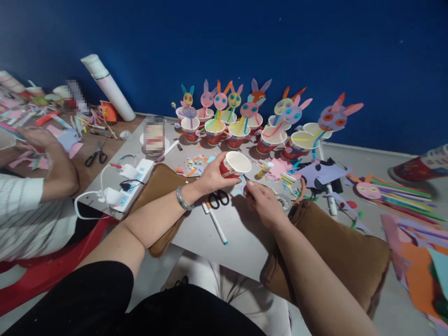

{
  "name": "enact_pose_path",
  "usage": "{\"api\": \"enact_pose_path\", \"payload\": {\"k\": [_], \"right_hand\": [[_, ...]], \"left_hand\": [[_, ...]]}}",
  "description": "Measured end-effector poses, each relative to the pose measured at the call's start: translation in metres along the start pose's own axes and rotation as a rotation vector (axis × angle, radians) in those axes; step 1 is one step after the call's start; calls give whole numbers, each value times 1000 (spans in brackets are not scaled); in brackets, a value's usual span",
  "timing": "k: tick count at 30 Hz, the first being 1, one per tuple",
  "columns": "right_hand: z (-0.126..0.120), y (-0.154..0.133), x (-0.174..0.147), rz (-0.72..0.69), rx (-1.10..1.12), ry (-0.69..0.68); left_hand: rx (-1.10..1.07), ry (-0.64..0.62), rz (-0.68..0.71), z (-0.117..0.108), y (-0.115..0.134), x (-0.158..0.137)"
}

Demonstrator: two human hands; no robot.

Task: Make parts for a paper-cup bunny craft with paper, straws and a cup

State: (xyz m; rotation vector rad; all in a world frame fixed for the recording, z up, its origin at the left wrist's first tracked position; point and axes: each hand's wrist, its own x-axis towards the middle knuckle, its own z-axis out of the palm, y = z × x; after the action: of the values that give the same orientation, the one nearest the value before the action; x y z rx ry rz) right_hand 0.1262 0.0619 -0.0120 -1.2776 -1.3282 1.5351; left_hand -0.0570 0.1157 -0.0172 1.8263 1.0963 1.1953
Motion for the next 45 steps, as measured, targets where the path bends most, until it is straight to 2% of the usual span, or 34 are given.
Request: {"api": "enact_pose_path", "payload": {"k": [3,7,10,14,17,19,21,23,26,28,31,36,39,42,45], "right_hand": [[-2,-2,-1,181,285,-157],[-5,-1,1,187,311,-155],[-4,2,2,51,85,-17],[-1,6,0,-268,-499,307],[1,7,-3,-331,-739,433],[2,7,-4,-337,-715,423],[2,5,-3,-306,-552,322],[1,2,-1,-179,-285,160],[0,-1,0,88,107,-86],[-2,-3,0,173,210,-169],[-3,-2,0,64,7,-69],[0,6,-2,-277,-575,322],[1,11,-3,-365,-850,440],[1,12,-2,-366,-782,409],[1,10,0,-280,-466,245]], "left_hand": [[9,-5,-6,1,-1,-1],[-4,8,24,2,-3,-1],[-3,1,18,2,-3,-1],[-36,-12,-12,1,-3,0],[-39,-4,-11,1,-2,1],[-27,-5,-19,1,-1,1],[-20,-6,-28,1,0,0],[-14,-5,-33,1,0,0],[19,0,-34,1,2,-1],[47,0,-30,1,3,-1],[66,-5,-27,1,1,-2],[44,-14,-15,2,-5,-1],[40,0,-20,2,-4,0],[18,-4,-36,2,-1,0],[8,-11,-42,1,2,0]]}}
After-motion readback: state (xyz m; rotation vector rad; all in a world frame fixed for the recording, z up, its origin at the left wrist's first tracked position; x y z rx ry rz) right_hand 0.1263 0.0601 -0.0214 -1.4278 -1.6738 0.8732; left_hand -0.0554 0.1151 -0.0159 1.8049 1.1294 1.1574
